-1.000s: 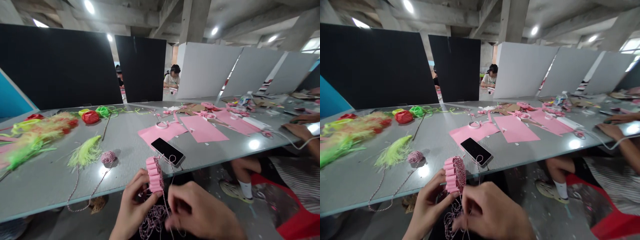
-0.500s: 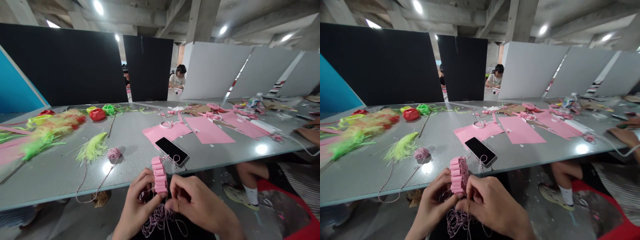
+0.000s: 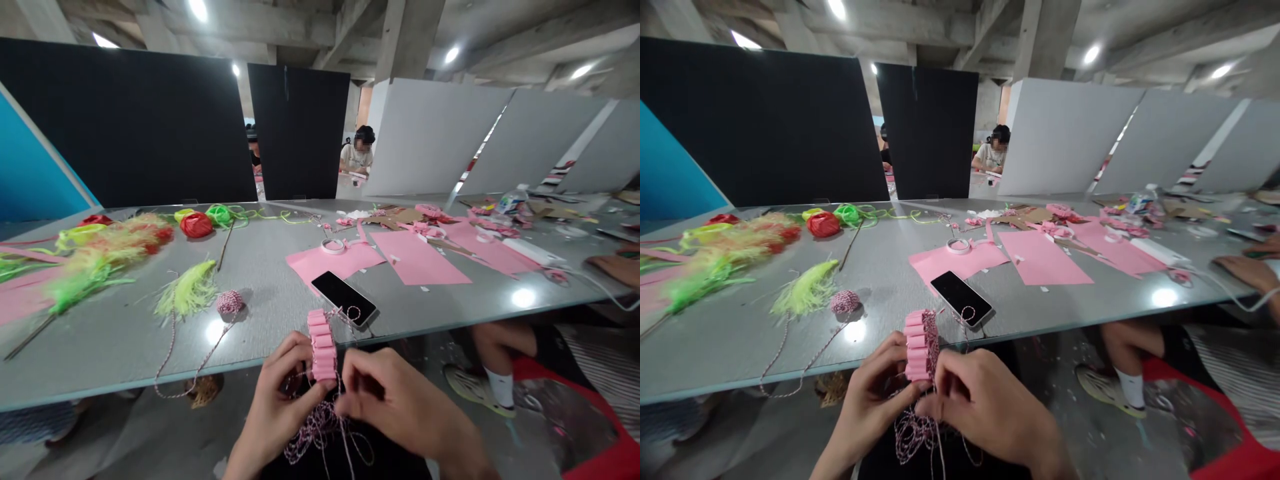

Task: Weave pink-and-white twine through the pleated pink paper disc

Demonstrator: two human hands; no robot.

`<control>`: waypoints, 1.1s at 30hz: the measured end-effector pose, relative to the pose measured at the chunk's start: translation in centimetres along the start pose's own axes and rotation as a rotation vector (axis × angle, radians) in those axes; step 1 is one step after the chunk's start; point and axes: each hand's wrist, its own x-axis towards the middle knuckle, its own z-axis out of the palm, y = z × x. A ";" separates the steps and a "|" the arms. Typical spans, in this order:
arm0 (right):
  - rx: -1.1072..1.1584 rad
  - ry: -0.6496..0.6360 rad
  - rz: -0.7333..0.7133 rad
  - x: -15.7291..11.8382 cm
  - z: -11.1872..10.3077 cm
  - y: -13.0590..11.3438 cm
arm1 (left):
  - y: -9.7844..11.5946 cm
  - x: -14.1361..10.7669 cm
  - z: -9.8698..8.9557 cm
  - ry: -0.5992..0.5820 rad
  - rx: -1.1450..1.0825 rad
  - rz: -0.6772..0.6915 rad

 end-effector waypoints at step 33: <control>-0.013 0.108 0.026 1.2 0.6 -0.8 | 0.5 -0.1 0.0 0.002 0.024 0.026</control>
